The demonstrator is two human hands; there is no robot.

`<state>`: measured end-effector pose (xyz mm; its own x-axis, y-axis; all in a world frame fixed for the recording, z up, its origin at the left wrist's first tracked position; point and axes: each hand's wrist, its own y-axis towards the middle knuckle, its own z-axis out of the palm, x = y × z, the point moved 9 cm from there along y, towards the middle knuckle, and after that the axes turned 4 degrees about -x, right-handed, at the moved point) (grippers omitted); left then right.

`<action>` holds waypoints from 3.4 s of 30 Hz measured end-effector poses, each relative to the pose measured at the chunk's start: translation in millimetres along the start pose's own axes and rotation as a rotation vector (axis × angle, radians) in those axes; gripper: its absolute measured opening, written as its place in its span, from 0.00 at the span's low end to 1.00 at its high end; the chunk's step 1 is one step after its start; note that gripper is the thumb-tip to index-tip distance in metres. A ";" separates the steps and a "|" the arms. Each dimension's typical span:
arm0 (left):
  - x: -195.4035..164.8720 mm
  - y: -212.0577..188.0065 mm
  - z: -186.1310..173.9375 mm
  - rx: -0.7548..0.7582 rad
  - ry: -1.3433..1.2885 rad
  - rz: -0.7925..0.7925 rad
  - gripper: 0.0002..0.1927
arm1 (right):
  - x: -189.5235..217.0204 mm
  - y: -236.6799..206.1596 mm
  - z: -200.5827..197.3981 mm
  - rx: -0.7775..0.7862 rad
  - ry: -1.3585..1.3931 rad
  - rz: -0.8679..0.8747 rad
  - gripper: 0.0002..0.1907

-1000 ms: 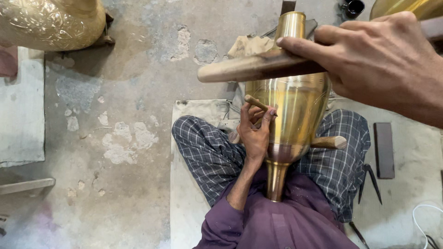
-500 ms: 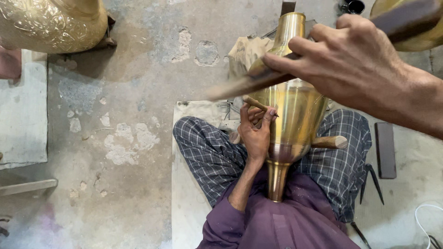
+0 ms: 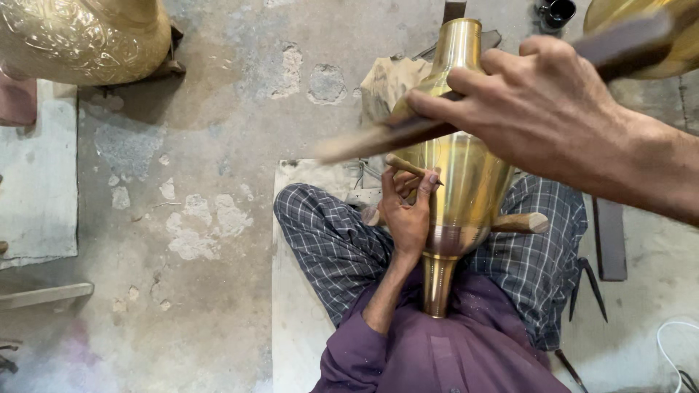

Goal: The person sits cross-legged on the floor with a brass pot held between the legs. They hold a small punch against the pot's surface and strike it with a wooden mallet, working around the body to engrave a decorative pattern into the brass.

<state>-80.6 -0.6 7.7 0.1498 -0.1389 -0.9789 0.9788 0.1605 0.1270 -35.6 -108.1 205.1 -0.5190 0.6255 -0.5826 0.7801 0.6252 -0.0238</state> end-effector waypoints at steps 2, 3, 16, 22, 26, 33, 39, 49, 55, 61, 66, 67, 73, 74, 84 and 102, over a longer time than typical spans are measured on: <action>-0.4 -0.5 0.6 0.012 -0.004 0.009 0.19 | -9.1 -1.4 7.5 0.085 0.376 0.149 0.42; -0.5 -0.3 -0.2 0.006 -0.008 0.011 0.20 | -6.8 -2.4 0.5 0.033 0.195 0.084 0.39; 0.7 -0.8 0.4 -0.009 -0.037 -0.023 0.21 | -3.1 -11.7 -6.2 -0.040 -0.082 -0.024 0.34; -1.6 -2.4 -1.5 -0.027 -0.024 -0.017 0.19 | 7.2 -8.0 -5.5 0.018 -0.158 -0.065 0.31; -3.1 -2.8 0.9 -0.003 0.004 0.024 0.15 | -0.1 -4.0 2.0 0.126 0.172 0.123 0.40; -2.3 -7.2 0.1 -0.033 -0.066 0.005 0.15 | 6.1 -12.9 3.4 0.094 0.028 -0.019 0.30; -2.8 -7.4 -0.1 -0.042 -0.086 0.014 0.16 | 12.0 -19.2 -22.8 -0.168 -0.166 -0.051 0.34; -3.3 -10.6 -0.8 -0.050 -0.122 0.019 0.15 | 11.5 -25.6 -14.5 0.062 -0.137 -0.060 0.25; -7.4 -9.1 -0.4 -0.027 -0.115 0.057 0.15 | 6.4 -29.5 -28.1 -0.032 -0.141 -0.027 0.27; -4.8 -9.2 -0.7 -0.040 -0.077 0.050 0.15 | 4.5 -31.9 -23.9 -0.016 -0.010 0.044 0.33; -3.8 -8.8 0.6 -0.028 -0.099 0.021 0.13 | 7.7 -37.3 -23.5 -0.063 -0.166 -0.024 0.27; -5.8 -9.0 1.1 -0.016 -0.092 0.038 0.13 | 3.4 -36.6 -23.8 -0.095 -0.080 0.016 0.28; -5.7 -1.5 3.3 0.049 0.048 0.064 0.17 | -9.3 -55.6 12.0 0.121 -0.139 0.052 0.26; -5.0 1.7 4.4 0.068 0.063 0.071 0.18 | -14.2 -55.7 16.7 0.112 -0.103 0.100 0.24; -5.9 18.7 18.3 0.303 0.199 0.171 0.25 | -40.3 -97.0 68.5 0.113 0.021 0.261 0.32; -2.9 18.8 23.3 0.345 0.238 0.138 0.25 | -44.8 -96.2 79.2 0.089 0.364 0.377 0.32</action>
<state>-59.4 -19.9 16.7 0.2851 0.0967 -0.9536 0.9474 -0.1793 0.2651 -59.7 -233.2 169.2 -0.2727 0.9305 -0.2447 0.9542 0.2941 0.0549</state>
